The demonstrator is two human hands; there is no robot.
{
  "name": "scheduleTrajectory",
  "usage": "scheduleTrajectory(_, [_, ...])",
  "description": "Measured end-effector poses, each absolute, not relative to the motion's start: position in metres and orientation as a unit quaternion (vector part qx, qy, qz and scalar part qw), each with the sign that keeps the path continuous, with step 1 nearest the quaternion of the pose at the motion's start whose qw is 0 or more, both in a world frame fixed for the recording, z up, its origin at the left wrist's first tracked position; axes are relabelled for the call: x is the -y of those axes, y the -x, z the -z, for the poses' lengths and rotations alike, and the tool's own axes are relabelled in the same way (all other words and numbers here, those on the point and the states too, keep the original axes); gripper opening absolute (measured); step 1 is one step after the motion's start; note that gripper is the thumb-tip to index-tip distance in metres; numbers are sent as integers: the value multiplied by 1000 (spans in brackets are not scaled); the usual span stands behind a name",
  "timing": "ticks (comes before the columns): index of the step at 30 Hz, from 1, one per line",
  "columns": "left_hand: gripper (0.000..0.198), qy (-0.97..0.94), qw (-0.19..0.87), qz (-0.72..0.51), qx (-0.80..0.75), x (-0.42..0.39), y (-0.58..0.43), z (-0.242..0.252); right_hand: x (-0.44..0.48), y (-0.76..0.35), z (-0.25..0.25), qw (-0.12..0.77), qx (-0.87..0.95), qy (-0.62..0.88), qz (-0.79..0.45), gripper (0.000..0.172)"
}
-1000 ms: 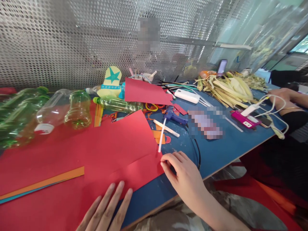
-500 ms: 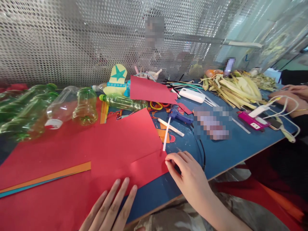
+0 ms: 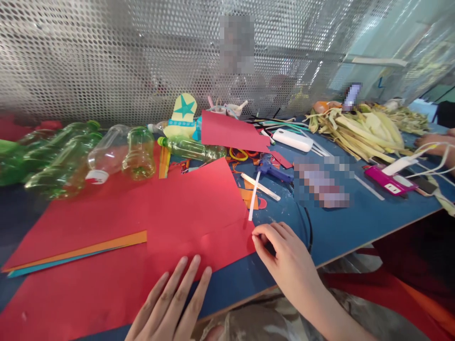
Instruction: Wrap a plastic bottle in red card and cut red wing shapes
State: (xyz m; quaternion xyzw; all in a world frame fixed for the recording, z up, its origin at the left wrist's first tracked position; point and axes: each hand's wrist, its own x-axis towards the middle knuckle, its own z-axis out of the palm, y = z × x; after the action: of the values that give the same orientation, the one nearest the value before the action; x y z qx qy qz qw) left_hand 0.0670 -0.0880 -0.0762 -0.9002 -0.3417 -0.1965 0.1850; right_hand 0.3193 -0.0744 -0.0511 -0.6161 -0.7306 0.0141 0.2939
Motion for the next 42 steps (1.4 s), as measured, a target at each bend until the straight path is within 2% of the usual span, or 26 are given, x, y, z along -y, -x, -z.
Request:
scheduleTrajectory(3, [61,898,198,198,340,89,-69,70,76,-321,51,302,734,608,-7,18])
scheduleTrajectory(9, [56,897,192,182,353,93,-74,60,87,-314,38,386,761,515,77,14])
scheduleTrajectory(14, [48,883,151,218,386,97,-80,54,93,-291,37,347,840,416,-5,22])
scheduleTrajectory(19, [44,879,146,240,386,96,-82,50,93,-280,53,354,835,420,-22,23])
scheduleTrajectory(27, [58,903,180,180,347,93,-74,59,92,-282,57,365,831,419,-25,22])
scheduleTrajectory(42, [53,899,176,188,355,93,-72,60,98,-297,57,365,797,482,3,21])
